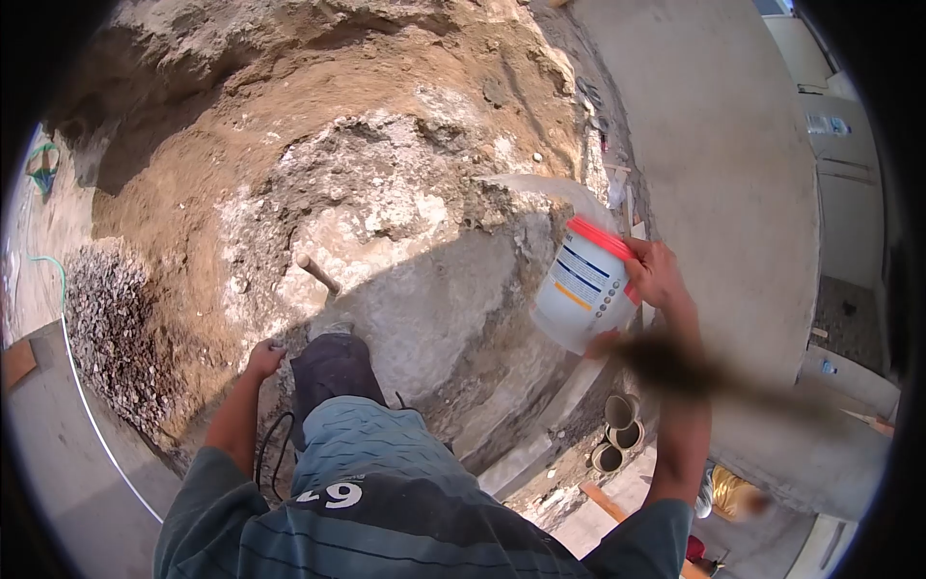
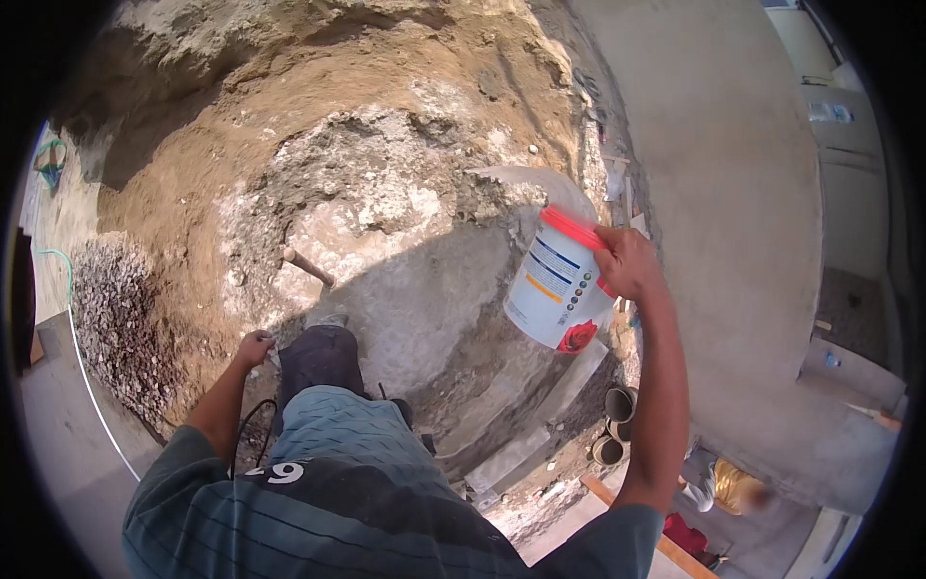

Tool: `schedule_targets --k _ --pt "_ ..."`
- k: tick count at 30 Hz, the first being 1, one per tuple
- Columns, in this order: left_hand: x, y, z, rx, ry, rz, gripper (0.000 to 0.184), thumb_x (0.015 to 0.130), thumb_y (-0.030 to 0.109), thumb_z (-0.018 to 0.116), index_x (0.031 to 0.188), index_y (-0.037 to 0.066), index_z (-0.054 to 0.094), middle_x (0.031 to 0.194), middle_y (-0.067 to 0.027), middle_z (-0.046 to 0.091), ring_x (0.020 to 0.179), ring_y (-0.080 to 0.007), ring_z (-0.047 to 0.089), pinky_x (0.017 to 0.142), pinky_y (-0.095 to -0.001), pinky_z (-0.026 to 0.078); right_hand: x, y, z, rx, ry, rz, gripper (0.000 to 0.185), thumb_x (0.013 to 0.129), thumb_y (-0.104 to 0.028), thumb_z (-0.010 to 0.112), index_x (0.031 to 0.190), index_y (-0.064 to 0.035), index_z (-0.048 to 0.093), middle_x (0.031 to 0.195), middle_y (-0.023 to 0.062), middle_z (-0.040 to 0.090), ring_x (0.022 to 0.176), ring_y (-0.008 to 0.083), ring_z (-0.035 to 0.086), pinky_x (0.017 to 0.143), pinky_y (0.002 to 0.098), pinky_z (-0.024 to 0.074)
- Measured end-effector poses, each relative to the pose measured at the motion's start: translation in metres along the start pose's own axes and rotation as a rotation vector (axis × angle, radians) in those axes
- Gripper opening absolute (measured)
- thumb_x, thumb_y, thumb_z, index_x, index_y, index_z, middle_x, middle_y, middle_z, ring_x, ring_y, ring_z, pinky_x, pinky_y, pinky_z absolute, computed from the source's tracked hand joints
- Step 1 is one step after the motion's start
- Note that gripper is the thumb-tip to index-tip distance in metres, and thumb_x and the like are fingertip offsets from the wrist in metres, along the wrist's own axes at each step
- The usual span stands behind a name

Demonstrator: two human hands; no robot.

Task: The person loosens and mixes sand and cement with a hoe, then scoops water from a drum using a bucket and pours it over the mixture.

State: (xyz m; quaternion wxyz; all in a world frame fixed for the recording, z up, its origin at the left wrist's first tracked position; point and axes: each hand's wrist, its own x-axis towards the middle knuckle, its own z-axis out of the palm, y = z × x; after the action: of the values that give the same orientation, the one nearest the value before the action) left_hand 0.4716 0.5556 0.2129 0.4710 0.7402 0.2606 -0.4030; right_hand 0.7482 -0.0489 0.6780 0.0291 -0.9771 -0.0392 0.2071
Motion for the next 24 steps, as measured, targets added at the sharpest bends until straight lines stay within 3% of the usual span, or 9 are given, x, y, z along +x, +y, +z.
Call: schedule_targets --k 4,5,8,11,17,20,24 --pt "0.000 -0.003 0.000 -0.011 0.015 -0.014 0.035 0.085 0.023 0.067 0.110 0.000 0.060 0.078 -0.0095 0.067 0.051 -0.0153 0.058 0.042 -0.0280 0.044 0.022 -0.010 -0.018 -0.013 -0.032 -0.003 0.030 0.073 -0.023 0.048 0.084 0.0009 0.061 0.075 0.0272 0.060 0.074 0.0447 0.059 0.070 0.0486 0.0472" --pt "-0.010 0.007 0.000 -0.038 0.054 -0.022 0.031 0.083 0.026 0.067 0.097 -0.001 0.067 0.072 -0.0079 0.066 0.056 -0.0155 0.061 0.053 -0.0309 0.050 0.025 -0.015 -0.024 0.001 -0.028 -0.021 0.029 0.073 -0.024 0.048 0.081 0.0017 0.060 0.072 0.0265 0.059 0.069 0.0429 0.057 0.067 0.0474 0.0463" --pt "-0.009 0.004 0.000 -0.045 0.066 -0.029 0.031 0.083 0.026 0.067 0.099 -0.001 0.067 0.073 -0.0080 0.067 0.058 -0.0157 0.062 0.054 -0.0308 0.050 0.037 -0.022 -0.037 0.034 0.005 -0.032 0.029 0.073 -0.023 0.048 0.079 0.0026 0.060 0.069 0.0254 0.057 0.064 0.0394 0.057 0.063 0.0455 0.0455" --pt "-0.005 -0.003 -0.001 -0.003 0.032 -0.037 0.037 0.085 0.024 0.067 0.112 0.000 0.061 0.080 -0.0097 0.067 0.056 -0.0159 0.060 0.045 -0.0290 0.046 0.048 -0.021 -0.049 0.061 0.005 -0.043 0.029 0.072 -0.023 0.048 0.077 0.0034 0.058 0.065 0.0244 0.055 0.060 0.0345 0.057 0.061 0.0430 0.0447" --pt "0.001 -0.019 0.002 -0.034 0.035 -0.042 0.036 0.084 0.025 0.067 0.111 0.002 0.061 0.083 -0.0088 0.068 0.057 -0.0164 0.061 0.046 -0.0297 0.047 0.062 -0.037 -0.073 0.025 -0.042 -0.072 0.031 0.071 -0.022 0.048 0.077 0.0066 0.058 0.061 0.0212 0.053 0.056 0.0254 0.053 0.058 0.0398 0.0438" --pt "-0.006 -0.006 0.003 -0.071 0.066 -0.041 0.037 0.082 0.024 0.067 0.106 -0.004 0.064 0.078 -0.0117 0.068 0.059 -0.0177 0.063 0.059 -0.0317 0.052 0.068 -0.057 -0.090 0.032 -0.062 -0.112 0.032 0.070 -0.021 0.048 0.078 0.0084 0.059 0.061 0.0197 0.054 0.055 0.0238 0.052 0.058 0.0389 0.0438" --pt "-0.007 0.002 0.002 -0.106 0.072 -0.044 0.038 0.082 0.025 0.067 0.108 -0.003 0.064 0.079 -0.0122 0.068 0.060 -0.0182 0.063 0.060 -0.0324 0.052 0.081 -0.073 -0.107 -0.003 -0.046 -0.148 0.029 0.069 -0.020 0.047 0.072 0.0071 0.055 0.058 0.0127 0.051 0.054 0.0160 0.048 0.053 0.0337 0.0405"
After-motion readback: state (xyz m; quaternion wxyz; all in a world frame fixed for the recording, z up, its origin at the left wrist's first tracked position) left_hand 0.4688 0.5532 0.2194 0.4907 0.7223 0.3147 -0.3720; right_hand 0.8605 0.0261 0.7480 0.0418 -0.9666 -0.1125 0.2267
